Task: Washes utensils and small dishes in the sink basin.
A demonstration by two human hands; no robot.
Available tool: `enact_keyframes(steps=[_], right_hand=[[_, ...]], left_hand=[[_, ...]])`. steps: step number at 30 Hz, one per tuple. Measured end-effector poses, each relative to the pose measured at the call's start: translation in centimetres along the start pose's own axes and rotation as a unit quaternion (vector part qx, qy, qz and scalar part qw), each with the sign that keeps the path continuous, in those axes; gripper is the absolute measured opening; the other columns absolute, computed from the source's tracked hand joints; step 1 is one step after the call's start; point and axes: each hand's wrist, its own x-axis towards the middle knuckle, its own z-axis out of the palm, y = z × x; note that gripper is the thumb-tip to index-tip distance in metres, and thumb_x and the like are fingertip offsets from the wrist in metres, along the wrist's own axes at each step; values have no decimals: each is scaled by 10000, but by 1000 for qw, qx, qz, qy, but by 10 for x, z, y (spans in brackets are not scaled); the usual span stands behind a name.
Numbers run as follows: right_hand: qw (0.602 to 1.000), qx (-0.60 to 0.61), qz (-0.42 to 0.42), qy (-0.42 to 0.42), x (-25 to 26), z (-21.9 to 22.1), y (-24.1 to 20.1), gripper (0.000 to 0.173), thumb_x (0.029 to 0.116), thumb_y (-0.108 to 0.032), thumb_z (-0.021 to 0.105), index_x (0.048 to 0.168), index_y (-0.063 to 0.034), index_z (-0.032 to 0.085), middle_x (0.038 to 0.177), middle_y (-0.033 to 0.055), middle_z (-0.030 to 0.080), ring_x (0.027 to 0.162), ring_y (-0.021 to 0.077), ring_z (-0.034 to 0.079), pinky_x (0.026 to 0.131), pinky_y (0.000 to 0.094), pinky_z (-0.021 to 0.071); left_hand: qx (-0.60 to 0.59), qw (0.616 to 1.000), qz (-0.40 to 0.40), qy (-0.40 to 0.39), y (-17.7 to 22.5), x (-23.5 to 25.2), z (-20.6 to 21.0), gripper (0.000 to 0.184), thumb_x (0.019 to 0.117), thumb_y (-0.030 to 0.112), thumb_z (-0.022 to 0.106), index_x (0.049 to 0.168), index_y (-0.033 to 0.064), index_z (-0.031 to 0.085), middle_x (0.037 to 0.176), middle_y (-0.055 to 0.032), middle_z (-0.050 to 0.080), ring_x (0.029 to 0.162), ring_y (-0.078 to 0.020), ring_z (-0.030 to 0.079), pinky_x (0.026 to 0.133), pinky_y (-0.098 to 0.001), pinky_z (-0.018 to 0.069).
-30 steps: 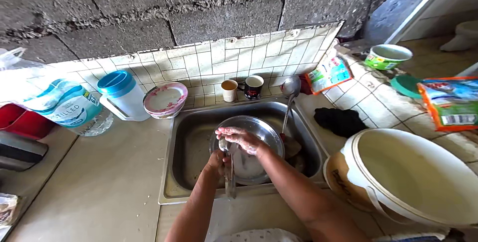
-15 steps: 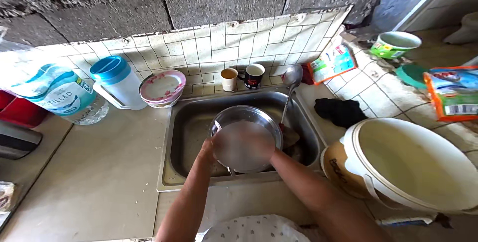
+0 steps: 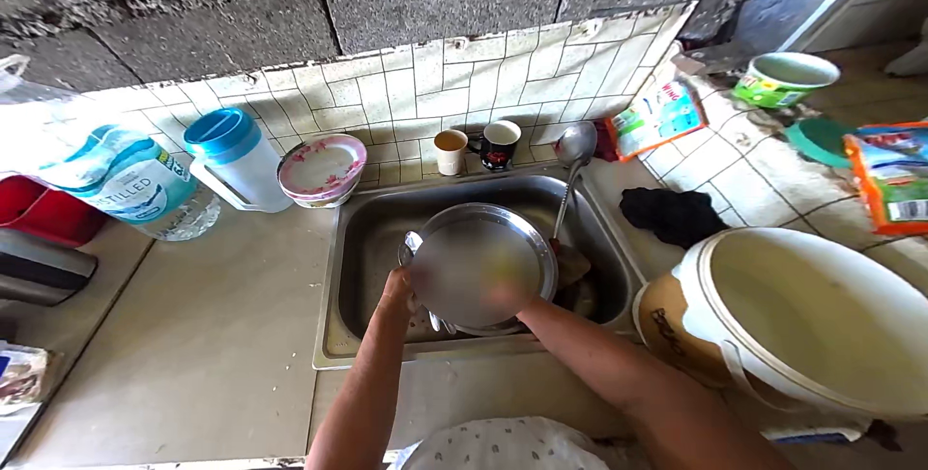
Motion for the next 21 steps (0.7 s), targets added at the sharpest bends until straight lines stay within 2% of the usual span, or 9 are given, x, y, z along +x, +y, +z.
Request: enact_keyframes(steps=[3, 7, 9, 12, 14, 15, 17, 19, 21], right_hand=[[999, -14, 35, -13, -7, -1, 2, 403, 995, -117, 601, 1346, 80, 576, 1433, 284, 551, 1352, 457, 514, 1067, 670, 407], [997, -38, 27, -54, -9, -8, 6, 355, 967, -107, 643, 1249, 106, 611, 1352, 304, 588, 1281, 451, 565, 1018, 654, 446], [998, -45, 8, -49, -8, -5, 9, 360, 966, -74, 637, 1268, 119, 595, 1361, 313, 578, 1292, 456, 557, 1033, 648, 444], [999, -3, -37, -7, -7, -4, 21, 366, 1016, -116, 571, 1317, 92, 583, 1367, 312, 582, 1317, 460, 545, 1067, 646, 424], [989, 110, -86, 41, -16, -13, 29, 344, 1036, -156, 562, 1253, 106, 606, 1262, 333, 615, 1213, 463, 591, 1030, 628, 435], [977, 179, -104, 56, -26, -22, 29, 335, 1035, -152, 573, 1235, 115, 602, 1203, 332, 619, 1112, 440, 614, 978, 598, 460], [941, 304, -127, 76, -51, -42, 24, 327, 1034, -114, 578, 1306, 67, 588, 1129, 256, 635, 861, 294, 628, 805, 457, 534], [892, 418, -146, 96, -76, -58, 15, 327, 1032, -72, 545, 1343, 25, 573, 1076, 172, 632, 721, 171, 582, 666, 335, 524], [819, 540, -152, 116, -88, -68, 5, 266, 1028, -58, 514, 1260, 44, 594, 944, 105, 627, 654, 113, 567, 619, 268, 511]], left_hand=[[20, 999, 11, -36, 0, -5, 3, 133, 1056, 4, 434, 1010, -29, 554, 713, -59, 634, 581, -93, 635, 575, -204, 561], [76, 995, 17, -60, -2, -7, 9, 287, 1123, 198, 395, 951, 23, 544, 623, 0, 557, 480, -61, 556, 453, -177, 485], [76, 996, 12, -55, -4, -8, 10, 339, 1132, 246, 368, 916, 43, 533, 612, -2, 561, 488, -79, 572, 470, -199, 505], [74, 996, 19, -53, -7, -10, 11, 237, 1123, 160, 378, 1035, 0, 528, 763, -66, 668, 630, -133, 675, 600, -262, 581], [133, 989, 40, -50, -7, -11, 14, 192, 1113, 103, 391, 1202, -38, 486, 897, -97, 707, 728, -139, 713, 681, -281, 599], [181, 981, 54, -48, -6, -12, 16, 231, 1115, 101, 387, 1270, -51, 465, 961, -104, 713, 783, -130, 717, 723, -281, 595], [285, 953, 90, -54, -8, -10, 21, 308, 1114, 95, 374, 1360, -75, 445, 1105, -136, 703, 913, -122, 702, 821, -288, 566], [365, 919, 131, -76, -12, -7, 26, 339, 1107, 92, 386, 1386, -88, 454, 1211, -179, 678, 1041, -145, 681, 916, -311, 537], [373, 907, 165, -107, -18, -8, 32, 337, 1098, 87, 407, 1366, -103, 478, 1195, -191, 661, 1040, -146, 663, 935, -312, 528]])
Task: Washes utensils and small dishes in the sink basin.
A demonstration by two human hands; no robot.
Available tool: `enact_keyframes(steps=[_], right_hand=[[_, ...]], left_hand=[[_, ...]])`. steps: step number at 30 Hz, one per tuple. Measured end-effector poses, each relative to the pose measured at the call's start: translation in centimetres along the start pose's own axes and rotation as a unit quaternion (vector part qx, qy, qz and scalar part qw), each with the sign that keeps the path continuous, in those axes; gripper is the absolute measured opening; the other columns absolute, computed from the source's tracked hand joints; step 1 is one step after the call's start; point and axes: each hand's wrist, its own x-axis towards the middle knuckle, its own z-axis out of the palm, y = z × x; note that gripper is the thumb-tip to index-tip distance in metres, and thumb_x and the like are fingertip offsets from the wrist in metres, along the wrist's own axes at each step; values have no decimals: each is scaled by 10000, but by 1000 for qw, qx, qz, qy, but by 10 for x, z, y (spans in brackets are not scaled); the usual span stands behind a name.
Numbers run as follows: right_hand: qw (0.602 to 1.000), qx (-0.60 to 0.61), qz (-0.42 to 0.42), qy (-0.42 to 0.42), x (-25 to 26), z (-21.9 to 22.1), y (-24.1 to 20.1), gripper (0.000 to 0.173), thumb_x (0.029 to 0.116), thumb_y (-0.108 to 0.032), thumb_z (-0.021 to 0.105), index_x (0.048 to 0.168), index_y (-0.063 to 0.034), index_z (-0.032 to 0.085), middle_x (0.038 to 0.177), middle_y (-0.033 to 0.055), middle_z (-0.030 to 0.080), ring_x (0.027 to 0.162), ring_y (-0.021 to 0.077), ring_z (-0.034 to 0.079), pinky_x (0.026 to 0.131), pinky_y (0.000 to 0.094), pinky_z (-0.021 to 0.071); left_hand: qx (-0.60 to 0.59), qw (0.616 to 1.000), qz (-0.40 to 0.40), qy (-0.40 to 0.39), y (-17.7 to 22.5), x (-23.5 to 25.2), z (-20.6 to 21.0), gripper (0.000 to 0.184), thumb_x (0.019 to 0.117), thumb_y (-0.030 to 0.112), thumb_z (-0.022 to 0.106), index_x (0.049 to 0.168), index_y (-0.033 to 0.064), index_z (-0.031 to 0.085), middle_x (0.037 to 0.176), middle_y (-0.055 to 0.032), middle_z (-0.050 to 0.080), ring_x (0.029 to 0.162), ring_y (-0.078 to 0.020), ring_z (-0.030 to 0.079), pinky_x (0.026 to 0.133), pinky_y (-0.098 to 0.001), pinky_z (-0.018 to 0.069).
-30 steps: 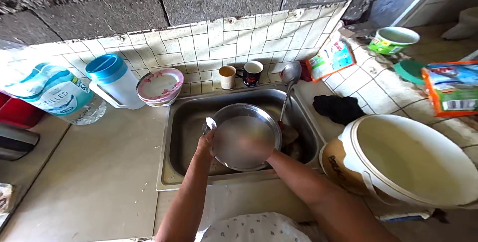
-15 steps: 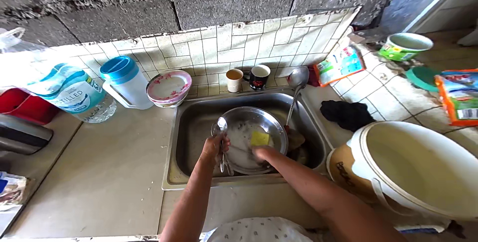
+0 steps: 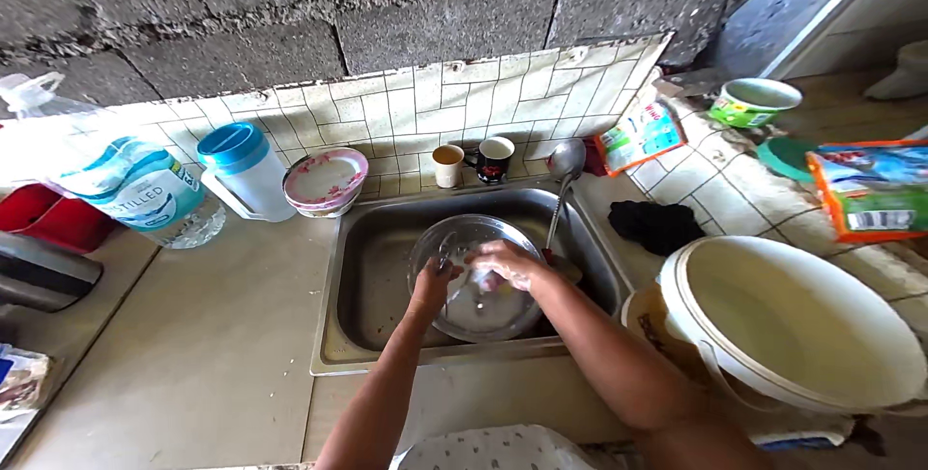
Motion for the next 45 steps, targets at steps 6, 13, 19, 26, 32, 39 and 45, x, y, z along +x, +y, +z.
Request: enact_keyframes(steps=[6, 13, 19, 26, 32, 39, 45], right_hand=[[972, 190, -108, 90, 13, 18, 5, 367, 1106, -171, 436, 1384, 55, 517, 1243, 164, 650, 1008, 180, 688, 856, 322, 575], [997, -27, -28, -74, 4, 49, 40, 418, 1076, -286, 533, 1394, -15, 524, 1000, 110, 663, 772, 141, 632, 716, 314, 538], [989, 87, 9, -120, 8, 23, 26, 149, 1061, -162, 530, 1090, -30, 592, 698, -29, 551, 532, 37, 499, 505, 189, 436], [956, 282, -65, 49, 58, -37, -40, 158, 1068, -94, 437, 945, -53, 528, 598, -29, 459, 448, 50, 429, 437, 192, 400], [823, 543, -27, 164, 122, -75, -73, 168, 1066, -102, 405, 909, -83, 461, 618, -4, 454, 424, 41, 433, 397, 159, 405], [804, 569, -22, 168, 126, -96, -96, 175, 1079, -239, 445, 1113, -73, 488, 823, 78, 589, 626, 140, 624, 587, 256, 562], [900, 402, -63, 156, 124, -101, -61, 617, 1105, -535, 237, 1219, -16, 550, 872, 85, 670, 639, 122, 629, 581, 252, 530]], left_hand=[[-356, 930, -72, 53, 2, -2, 18, 485, 1145, 368, 187, 1062, 38, 533, 679, -11, 577, 584, -129, 601, 622, -297, 566], [-411, 904, -69, 98, -1, 11, 10, 353, 1130, 298, 359, 896, 87, 517, 610, 22, 535, 511, -81, 560, 537, -225, 533], [-254, 963, -55, 72, -13, 14, -5, 365, 1117, 271, 417, 1221, -34, 586, 1079, -125, 654, 919, -166, 636, 817, -329, 537], [-226, 970, -84, 20, -3, 3, -25, 398, 1130, 256, 351, 1317, -20, 568, 1277, -146, 634, 1061, -199, 652, 869, -349, 532], [-245, 962, -116, 15, -10, 2, -32, 326, 1112, 196, 421, 1312, -25, 553, 1154, -132, 673, 919, -177, 689, 783, -311, 568], [-241, 960, -138, 21, -18, 12, -37, 315, 1109, 188, 431, 1310, -23, 553, 1132, -131, 672, 887, -162, 685, 734, -284, 561], [-189, 966, -174, 2, -25, 32, -26, 373, 1106, 189, 440, 1404, -29, 490, 1335, -185, 584, 1089, -219, 624, 885, -354, 519]])
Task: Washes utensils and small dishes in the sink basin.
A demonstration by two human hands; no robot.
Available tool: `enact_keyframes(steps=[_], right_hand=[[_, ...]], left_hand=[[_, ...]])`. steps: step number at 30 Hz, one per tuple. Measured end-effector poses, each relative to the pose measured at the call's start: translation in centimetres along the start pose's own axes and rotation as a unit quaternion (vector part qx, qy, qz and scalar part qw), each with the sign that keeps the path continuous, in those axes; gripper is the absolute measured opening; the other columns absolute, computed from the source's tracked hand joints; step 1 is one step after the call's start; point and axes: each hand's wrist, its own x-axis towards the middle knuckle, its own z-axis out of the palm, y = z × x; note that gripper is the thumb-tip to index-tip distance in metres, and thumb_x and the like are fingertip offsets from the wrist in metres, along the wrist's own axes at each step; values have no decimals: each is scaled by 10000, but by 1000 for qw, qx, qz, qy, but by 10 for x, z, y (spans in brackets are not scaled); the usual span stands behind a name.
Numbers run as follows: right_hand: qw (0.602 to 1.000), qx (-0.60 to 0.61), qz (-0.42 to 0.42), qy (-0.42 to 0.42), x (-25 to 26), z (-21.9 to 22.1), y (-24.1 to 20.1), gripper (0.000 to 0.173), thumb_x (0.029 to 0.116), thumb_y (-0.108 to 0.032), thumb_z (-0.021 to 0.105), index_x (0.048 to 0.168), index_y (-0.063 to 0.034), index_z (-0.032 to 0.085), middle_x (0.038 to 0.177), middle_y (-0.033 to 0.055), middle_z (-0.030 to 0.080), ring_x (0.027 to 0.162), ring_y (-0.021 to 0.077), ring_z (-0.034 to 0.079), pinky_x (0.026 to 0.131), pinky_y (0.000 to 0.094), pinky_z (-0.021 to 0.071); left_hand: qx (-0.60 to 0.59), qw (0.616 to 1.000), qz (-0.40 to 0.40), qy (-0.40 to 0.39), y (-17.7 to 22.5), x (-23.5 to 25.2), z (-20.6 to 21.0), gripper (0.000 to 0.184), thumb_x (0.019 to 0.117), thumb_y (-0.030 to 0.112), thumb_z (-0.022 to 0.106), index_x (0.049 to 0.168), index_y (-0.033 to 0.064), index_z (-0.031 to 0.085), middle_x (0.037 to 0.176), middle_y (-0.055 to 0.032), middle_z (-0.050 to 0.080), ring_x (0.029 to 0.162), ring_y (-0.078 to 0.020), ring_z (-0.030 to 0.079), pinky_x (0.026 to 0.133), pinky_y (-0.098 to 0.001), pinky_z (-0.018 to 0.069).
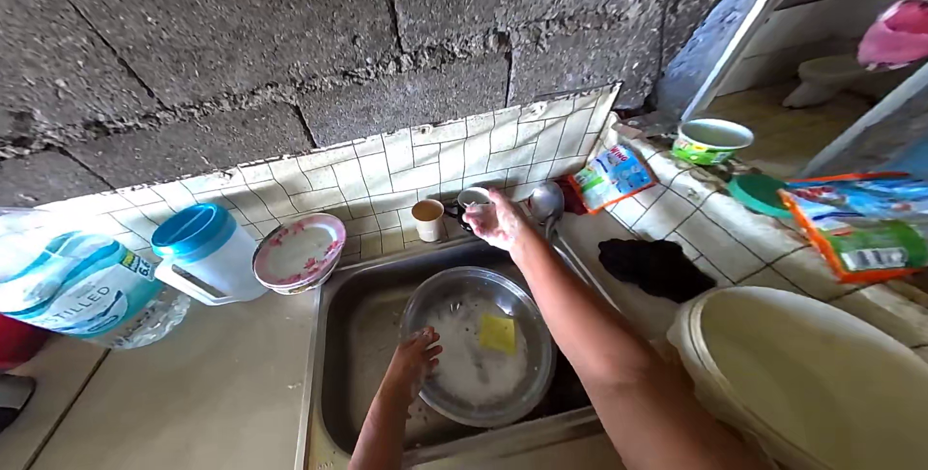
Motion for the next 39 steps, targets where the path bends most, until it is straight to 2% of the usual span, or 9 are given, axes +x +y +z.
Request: enact_keyframes(steps=[3, 6, 10, 17, 21, 27, 31, 36, 39], right_hand=[[940, -339, 12, 19, -7, -27, 60, 422, 1122, -289, 352, 1251, 39, 583, 895, 132, 663, 688, 183, 622, 641, 325, 534], [718, -685, 109, -57, -24, -61, 130, 541, 1069, -329, 530, 1446, 59, 501, 1456, 283, 533, 1351, 408, 533, 1129, 575, 413], [584, -791, 90, -162, -48, -65, 182, 591, 1043, -246, 567, 1510, 78, 405, 1575, 306, 378, 1487, 454, 342, 1208, 591, 299], [596, -785, 48, -162, -52, -76, 188, 664, 1076, -243, 488, 1643, -69, 190, 1664, 292, 206, 1544, 475, 197, 1221, 646, 229], [573, -781, 8, -248, -45, -82, 195, 584, 1037, -140, 556, 1591, -98, 376, 1633, 252, 319, 1520, 447, 276, 1235, 596, 246], [896, -437, 82, -12, -48, -72, 155, 430, 1084, -218, 524, 1461, -12, 499, 1382, 188, 590, 1174, 258, 616, 988, 407, 515], [979, -187, -55, -65, -75, -36, 130, 299, 1090, -124, 414, 1282, 50, 561, 859, 54, 627, 675, 111, 618, 661, 290, 563], [797, -466, -347, -161, -90, -20, 139, 315, 1002, -64, 504, 1140, 155, 685, 1146, 264, 721, 1171, 342, 671, 1160, 460, 405], [692, -573, -438, -20, -86, -24, 148, 322, 986, -175, 570, 912, 92, 733, 865, 242, 736, 878, 408, 733, 853, 559, 559]], left_hand=[[146, 989, -11, 3, -8, 25, 8, 489, 1089, 211, 499, 1492, -51, 410, 1512, -260, 451, 1347, -335, 486, 1092, -470, 412], [331, 943, -45, 4, -16, 50, 23, 697, 1062, 322, 570, 1572, -42, 265, 1537, -298, 424, 1428, -395, 442, 1171, -520, 370], [483, 875, -34, 12, -39, 71, 56, 783, 1026, 279, 608, 1597, -50, 185, 1641, -276, 260, 1505, -385, 336, 1205, -503, 341], [425, 897, -61, 100, -44, 84, 56, 707, 958, 132, 700, 1537, -22, 325, 1517, -290, 444, 1376, -408, 506, 1113, -530, 449], [477, 870, -113, 54, -24, 68, 43, 429, 989, 216, 664, 1292, -78, 586, 1352, -279, 592, 1280, -381, 587, 1053, -543, 481], [514, 855, -66, 25, -3, 45, 28, 312, 1059, 157, 506, 1231, -80, 613, 1286, -282, 625, 1207, -400, 625, 1015, -569, 492], [368, 929, 9, -44, 4, 27, 28, 319, 1090, 164, 467, 1304, -55, 557, 1033, -191, 627, 817, -248, 603, 767, -423, 524], [248, 949, 112, -156, 14, -4, 46, 172, 1054, 83, 511, 1158, -26, 594, 823, -25, 567, 652, -71, 521, 638, -262, 485], [261, 938, 97, -205, 17, -18, 42, 258, 1010, 9, 546, 1266, -22, 560, 934, -52, 629, 701, -76, 598, 664, -251, 529]])
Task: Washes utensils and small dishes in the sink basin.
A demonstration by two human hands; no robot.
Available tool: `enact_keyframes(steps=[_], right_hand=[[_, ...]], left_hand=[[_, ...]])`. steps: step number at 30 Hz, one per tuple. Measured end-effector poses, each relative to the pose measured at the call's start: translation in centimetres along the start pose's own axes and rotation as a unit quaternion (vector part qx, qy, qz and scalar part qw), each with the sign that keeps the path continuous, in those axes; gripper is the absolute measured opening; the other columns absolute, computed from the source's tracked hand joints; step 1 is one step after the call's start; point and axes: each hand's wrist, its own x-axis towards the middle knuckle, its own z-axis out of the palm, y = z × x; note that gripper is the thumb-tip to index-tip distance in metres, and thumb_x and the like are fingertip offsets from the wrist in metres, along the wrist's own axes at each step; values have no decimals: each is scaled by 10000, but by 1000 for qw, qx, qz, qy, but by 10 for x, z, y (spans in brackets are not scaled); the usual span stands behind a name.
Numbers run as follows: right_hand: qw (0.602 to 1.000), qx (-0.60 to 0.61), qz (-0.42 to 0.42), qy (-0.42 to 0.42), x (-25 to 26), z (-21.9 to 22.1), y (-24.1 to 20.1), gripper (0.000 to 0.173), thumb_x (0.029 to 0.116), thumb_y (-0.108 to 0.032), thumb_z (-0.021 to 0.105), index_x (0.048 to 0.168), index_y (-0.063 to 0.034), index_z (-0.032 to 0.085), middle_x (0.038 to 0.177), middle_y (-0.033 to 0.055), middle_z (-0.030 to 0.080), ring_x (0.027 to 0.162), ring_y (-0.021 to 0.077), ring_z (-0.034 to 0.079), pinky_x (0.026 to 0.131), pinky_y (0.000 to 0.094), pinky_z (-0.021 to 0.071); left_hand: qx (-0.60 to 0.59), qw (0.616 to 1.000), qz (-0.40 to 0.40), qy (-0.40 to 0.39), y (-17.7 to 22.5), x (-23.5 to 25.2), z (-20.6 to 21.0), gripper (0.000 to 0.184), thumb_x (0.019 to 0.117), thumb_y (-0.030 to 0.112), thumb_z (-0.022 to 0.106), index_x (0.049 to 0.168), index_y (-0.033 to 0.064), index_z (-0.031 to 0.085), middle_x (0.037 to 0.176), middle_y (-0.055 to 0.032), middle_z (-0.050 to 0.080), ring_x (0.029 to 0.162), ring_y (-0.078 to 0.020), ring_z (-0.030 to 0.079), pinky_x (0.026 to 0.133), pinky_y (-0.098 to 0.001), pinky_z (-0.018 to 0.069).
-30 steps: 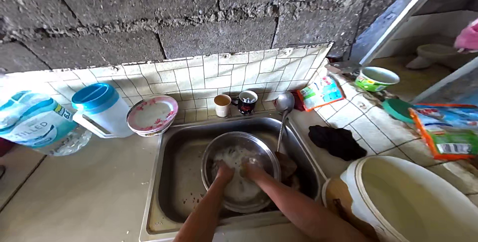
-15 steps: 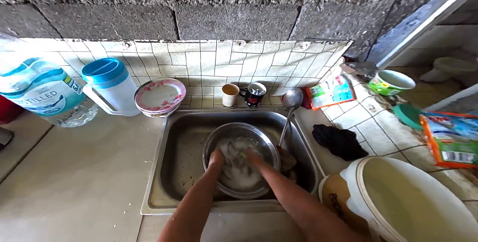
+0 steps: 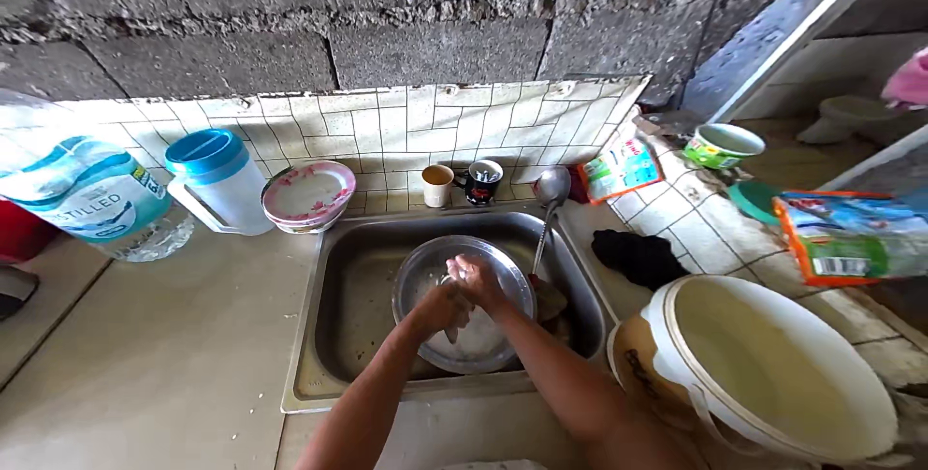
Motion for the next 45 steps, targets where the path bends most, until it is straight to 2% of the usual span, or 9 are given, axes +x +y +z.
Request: enact_keyframes(steps=[7, 10, 13, 20, 24, 32, 37, 40, 45], right_hand=[[895, 76, 435, -53, 8, 2, -7, 498, 1128, -298, 355, 1253, 82, 652, 1282, 291, 647, 1255, 405, 599, 1087, 556, 430], [850, 224, 469, -88, -9, 16, -22, 428, 1127, -276, 394, 1282, 64, 603, 1061, 221, 649, 890, 279, 631, 828, 437, 532], [843, 296, 419, -159, -17, 7, -24, 353, 1117, -233, 436, 1280, 52, 567, 875, 126, 609, 634, 158, 581, 626, 322, 536], [981, 194, -18, -9, 0, -28, -23, 295, 1002, 31, 461, 1174, 128, 679, 1197, 262, 699, 1180, 327, 663, 1096, 420, 480], [982, -54, -146, 110, 4, -5, -6, 326, 962, -203, 594, 727, 0, 695, 668, 137, 684, 658, 307, 708, 648, 483, 561], [911, 98, 396, 61, 24, 3, -8, 481, 1135, -272, 344, 1237, 81, 654, 1169, 258, 688, 1129, 358, 651, 1033, 498, 473], [986, -49, 93, 127, -5, 14, -12, 394, 1028, -233, 554, 898, 82, 750, 784, 239, 727, 752, 412, 740, 704, 557, 584], [941, 102, 319, 49, 12, -10, -10, 447, 1120, -246, 399, 1163, 102, 677, 1031, 249, 710, 981, 343, 690, 931, 495, 527], [804, 367, 465, 48, 21, -11, 5, 423, 1132, -314, 388, 969, 22, 585, 654, 42, 503, 514, 118, 528, 544, 276, 529]], left_hand=[[45, 961, 37, 270, 4, 0, 12, 281, 1024, 90, 559, 1252, -63, 615, 1086, -212, 683, 960, -265, 681, 908, -431, 544], [63, 939, 57, 332, -4, 12, 18, 295, 1085, 155, 470, 1162, -73, 641, 1005, -212, 679, 951, -291, 664, 910, -468, 513], [-41, 946, 31, 319, -14, 16, 11, 355, 1115, 131, 379, 1305, -125, 536, 1101, -256, 657, 993, -295, 664, 937, -447, 530], [-36, 984, -57, 164, -3, 1, 22, 335, 1125, 195, 372, 1320, -39, 511, 882, -80, 541, 656, -136, 485, 622, -311, 459], [89, 990, -16, 105, 11, -11, 39, 206, 1066, 94, 477, 1212, -19, 571, 882, -73, 542, 683, -141, 493, 631, -318, 446], [232, 968, -64, 72, 18, -13, 45, 328, 1094, 52, 346, 1287, -108, 557, 1260, -285, 603, 1182, -378, 605, 1040, -507, 462], [207, 975, -52, 65, 15, -22, 37, 314, 1107, 65, 364, 1237, -102, 596, 1088, -229, 623, 911, -274, 594, 865, -414, 491], [92, 987, -99, 90, 14, -22, 48, 316, 1125, 135, 340, 1255, -32, 574, 856, -82, 511, 661, -156, 458, 644, -318, 436], [-351, 935, -48, 12, -15, -17, 35, 292, 1086, 80, 371, 1368, 61, 443, 698, 26, 536, 505, -38, 515, 484, -172, 464]])
